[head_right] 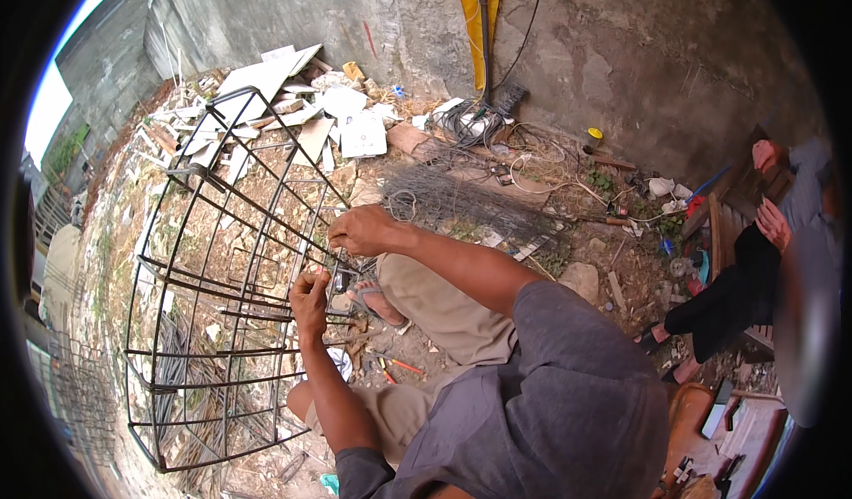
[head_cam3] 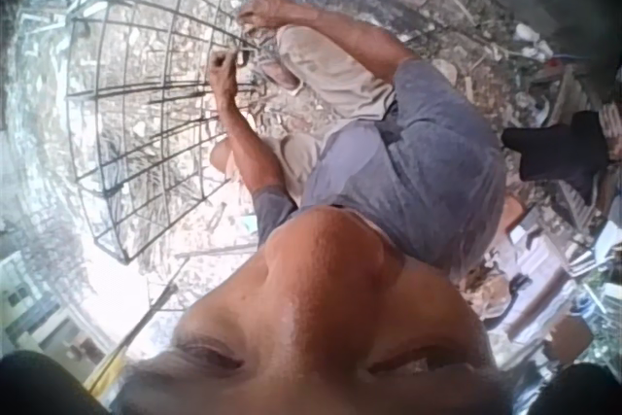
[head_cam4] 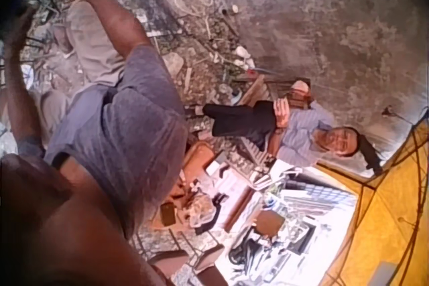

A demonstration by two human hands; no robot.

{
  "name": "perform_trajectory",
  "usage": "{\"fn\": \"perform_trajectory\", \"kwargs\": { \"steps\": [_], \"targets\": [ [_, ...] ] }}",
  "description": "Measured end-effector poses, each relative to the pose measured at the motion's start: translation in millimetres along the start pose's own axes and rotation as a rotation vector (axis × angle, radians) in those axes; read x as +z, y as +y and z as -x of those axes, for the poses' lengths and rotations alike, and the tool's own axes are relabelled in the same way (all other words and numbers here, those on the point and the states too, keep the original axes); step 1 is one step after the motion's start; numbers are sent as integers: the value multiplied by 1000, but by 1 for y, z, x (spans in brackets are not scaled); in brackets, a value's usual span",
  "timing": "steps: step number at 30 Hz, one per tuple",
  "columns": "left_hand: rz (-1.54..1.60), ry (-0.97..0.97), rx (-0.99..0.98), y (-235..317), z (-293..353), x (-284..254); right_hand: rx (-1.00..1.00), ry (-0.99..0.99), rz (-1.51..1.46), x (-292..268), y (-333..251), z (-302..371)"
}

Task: The person sits on the ground and uses pliers to twist wire ties around the joints of a metal frame. They repeatedly cut and twist wires to secure the structure.

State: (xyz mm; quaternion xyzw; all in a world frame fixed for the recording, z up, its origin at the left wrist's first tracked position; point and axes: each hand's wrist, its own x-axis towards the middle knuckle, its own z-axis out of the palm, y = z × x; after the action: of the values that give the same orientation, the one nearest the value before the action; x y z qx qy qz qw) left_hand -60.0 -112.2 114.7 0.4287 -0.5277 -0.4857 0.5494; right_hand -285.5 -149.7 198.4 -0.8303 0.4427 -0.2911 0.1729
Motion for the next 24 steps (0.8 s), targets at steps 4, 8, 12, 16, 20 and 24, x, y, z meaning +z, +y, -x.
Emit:
{"fn": "perform_trajectory", "kwargs": {
  "steps": [4,8,12,16,20,24],
  "targets": [
    [134,-119,-119,7,5,2,23,-56,-132,-9,21,-9],
    [261,-183,-155,4,6,-2,6,-50,-93,-7,17,-14],
    [341,-111,-132,-9,1,-4,-171,18,168,-7,5,-20],
    [395,-2,-98,-24,-3,-11,-317,283,-531,-58,-75,-31],
    [413,2,-92,-20,-1,-8,-575,240,-1336,-120,-148,-34],
    [520,-117,-110,-8,3,-2,-796,205,-522,-101,-160,-45]
  ]
}}
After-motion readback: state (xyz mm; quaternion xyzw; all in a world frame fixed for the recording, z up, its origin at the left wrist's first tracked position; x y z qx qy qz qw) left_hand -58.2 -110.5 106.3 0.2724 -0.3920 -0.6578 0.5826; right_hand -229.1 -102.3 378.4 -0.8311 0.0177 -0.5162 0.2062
